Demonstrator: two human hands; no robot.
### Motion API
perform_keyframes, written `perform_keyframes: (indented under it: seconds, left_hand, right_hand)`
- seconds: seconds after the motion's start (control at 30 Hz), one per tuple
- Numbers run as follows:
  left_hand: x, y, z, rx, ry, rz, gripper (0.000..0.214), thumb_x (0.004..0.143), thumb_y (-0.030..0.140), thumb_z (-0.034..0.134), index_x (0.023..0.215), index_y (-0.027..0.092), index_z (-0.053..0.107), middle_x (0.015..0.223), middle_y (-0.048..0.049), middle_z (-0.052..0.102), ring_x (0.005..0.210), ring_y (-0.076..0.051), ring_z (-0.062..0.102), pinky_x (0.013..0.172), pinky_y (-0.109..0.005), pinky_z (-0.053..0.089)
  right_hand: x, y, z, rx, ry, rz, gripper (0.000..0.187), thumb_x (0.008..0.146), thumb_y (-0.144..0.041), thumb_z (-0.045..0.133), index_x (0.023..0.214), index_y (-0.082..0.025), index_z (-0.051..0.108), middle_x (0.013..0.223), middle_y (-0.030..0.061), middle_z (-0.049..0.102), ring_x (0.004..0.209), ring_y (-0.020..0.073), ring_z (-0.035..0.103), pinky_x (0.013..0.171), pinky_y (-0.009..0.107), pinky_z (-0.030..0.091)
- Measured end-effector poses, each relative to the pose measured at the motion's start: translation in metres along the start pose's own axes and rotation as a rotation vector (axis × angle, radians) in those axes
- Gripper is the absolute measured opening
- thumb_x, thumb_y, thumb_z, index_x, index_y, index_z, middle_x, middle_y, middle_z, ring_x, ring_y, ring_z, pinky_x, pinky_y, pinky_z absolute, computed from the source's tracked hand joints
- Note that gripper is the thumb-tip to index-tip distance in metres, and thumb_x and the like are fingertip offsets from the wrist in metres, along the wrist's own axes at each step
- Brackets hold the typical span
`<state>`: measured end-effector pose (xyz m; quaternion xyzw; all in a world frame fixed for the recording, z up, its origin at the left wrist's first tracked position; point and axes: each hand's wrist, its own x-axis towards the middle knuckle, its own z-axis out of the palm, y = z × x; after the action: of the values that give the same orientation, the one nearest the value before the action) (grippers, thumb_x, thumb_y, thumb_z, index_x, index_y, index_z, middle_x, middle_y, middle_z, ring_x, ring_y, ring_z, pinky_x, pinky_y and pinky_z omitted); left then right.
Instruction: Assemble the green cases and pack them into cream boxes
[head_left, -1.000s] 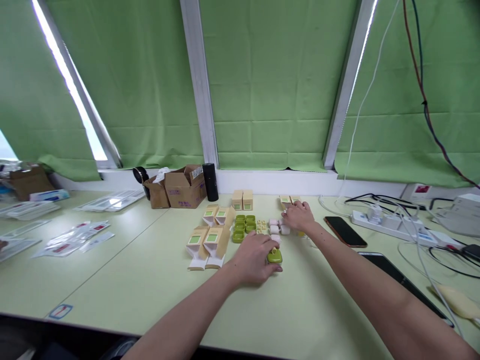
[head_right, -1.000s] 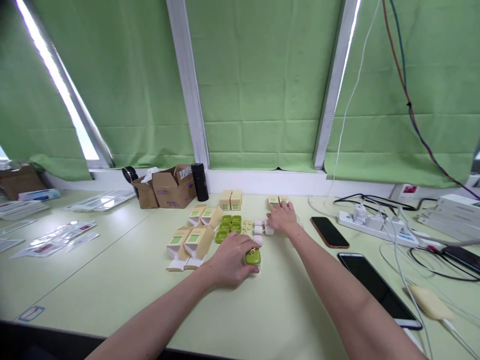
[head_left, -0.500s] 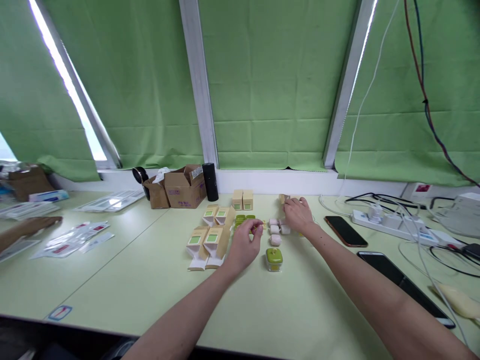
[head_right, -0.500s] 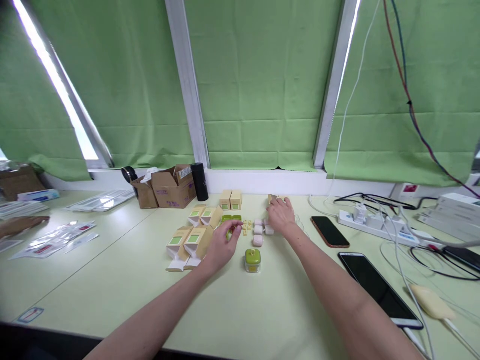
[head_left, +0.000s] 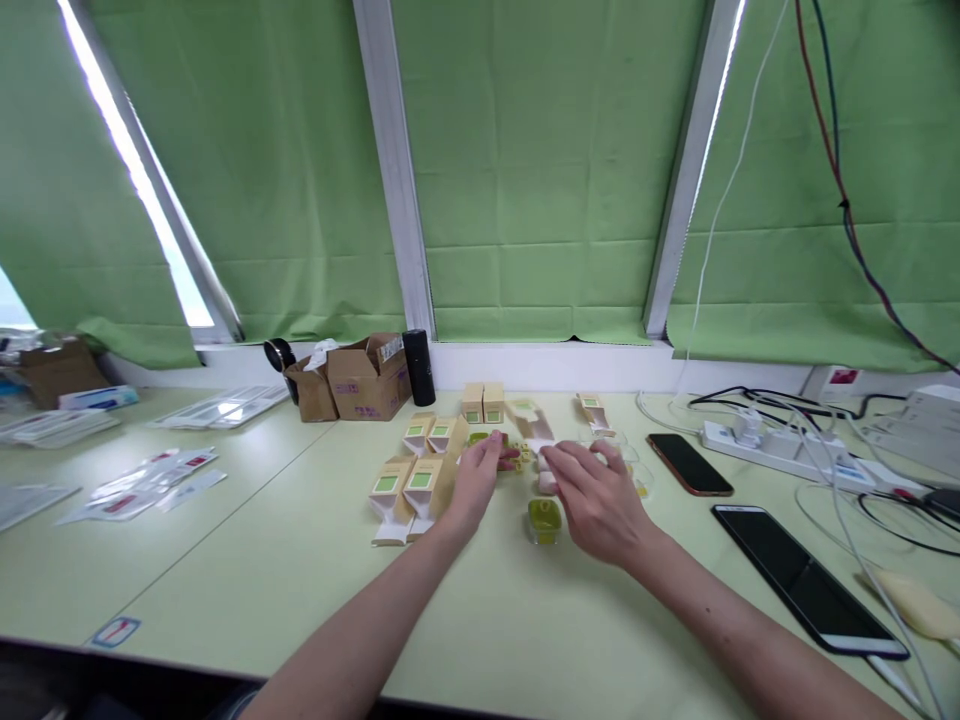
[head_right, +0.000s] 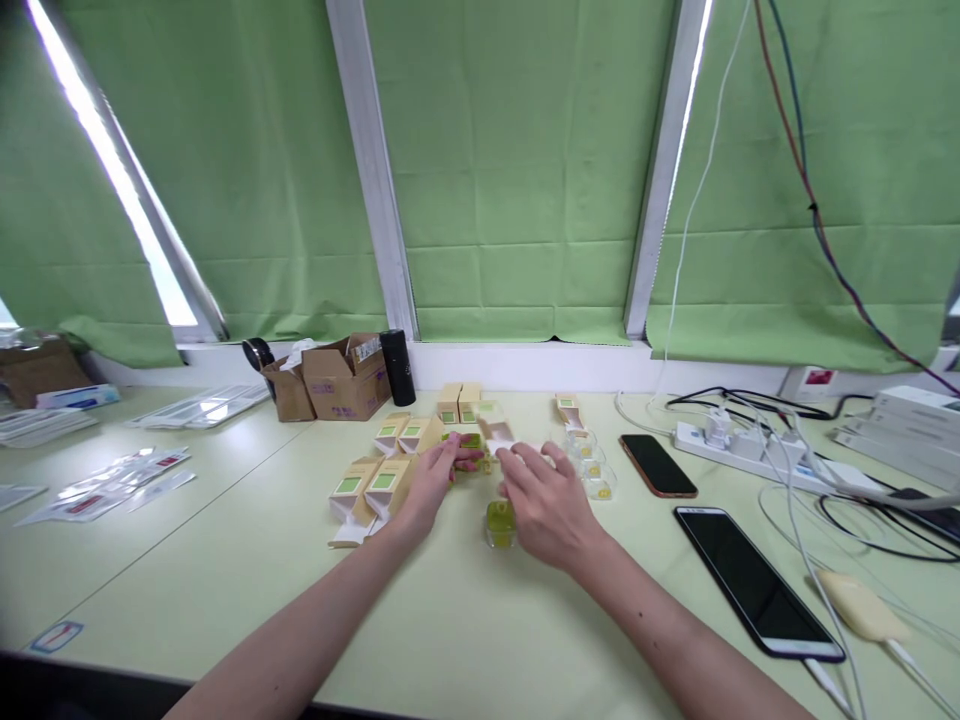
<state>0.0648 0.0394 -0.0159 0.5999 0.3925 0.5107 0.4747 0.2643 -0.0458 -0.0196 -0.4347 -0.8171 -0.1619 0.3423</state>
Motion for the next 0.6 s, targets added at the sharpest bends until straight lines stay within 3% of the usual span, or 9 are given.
perform_keyframes:
  seconds: [0.17,0.3,0.37,0.47,0.6]
  left_hand:
    - [0.002,0.0,-0.002,-0.156,-0.03,-0.064,0.058,0.086,0.074,0.065,0.073,0.017,0.067,0.073,-0.0059,0.072,0.07,-0.018,0.065,0.061,-0.028,0.04]
    - [0.001,0.001,-0.001,-0.383,-0.041,-0.082,0.047,0.078,0.062,0.08,0.073,0.018,0.063,0.069,-0.0022,0.067,0.063,-0.014,0.057,0.059,-0.026,0.039]
    - [0.0,0.004,-0.001,-0.463,-0.042,-0.079,0.042,0.078,0.055,0.084,0.075,0.018,0.064,0.071,-0.0019,0.067,0.063,-0.013,0.057,0.06,-0.026,0.042]
    - [-0.004,0.012,-0.002,-0.562,-0.1,-0.058,0.035,0.079,0.046,0.085,0.088,0.016,0.07,0.084,-0.0042,0.072,0.071,-0.014,0.063,0.067,-0.026,0.049]
    - [-0.009,0.021,-0.001,-0.631,-0.214,0.034,0.044,0.08,0.038,0.087,0.116,0.017,0.072,0.114,-0.009,0.076,0.099,-0.02,0.07,0.085,-0.028,0.053]
  right_hand:
    - [-0.012,-0.015,0.004,0.132,-0.124,-0.158,0.029,0.103,-0.014,0.049,0.111,-0.027,0.074,0.14,0.0087,0.07,0.13,0.0324,0.064,0.104,0.054,0.044]
    - [-0.014,-0.018,0.004,0.21,-0.098,-0.146,0.029,0.1,-0.013,0.053,0.116,-0.028,0.074,0.14,0.0086,0.071,0.131,0.0328,0.064,0.106,0.054,0.044]
    - [-0.015,-0.018,0.003,0.184,-0.034,-0.153,0.035,0.098,-0.014,0.056,0.126,-0.031,0.07,0.142,0.0074,0.069,0.134,0.0321,0.062,0.107,0.052,0.044]
    - [-0.016,-0.016,0.001,0.066,0.18,-0.165,0.043,0.095,-0.015,0.059,0.134,-0.031,0.065,0.141,0.0085,0.07,0.132,0.0325,0.063,0.107,0.053,0.043]
    - [-0.013,-0.01,0.0,0.007,0.413,-0.077,0.044,0.094,-0.014,0.059,0.136,-0.025,0.061,0.129,0.0129,0.071,0.121,0.0341,0.065,0.1,0.054,0.045]
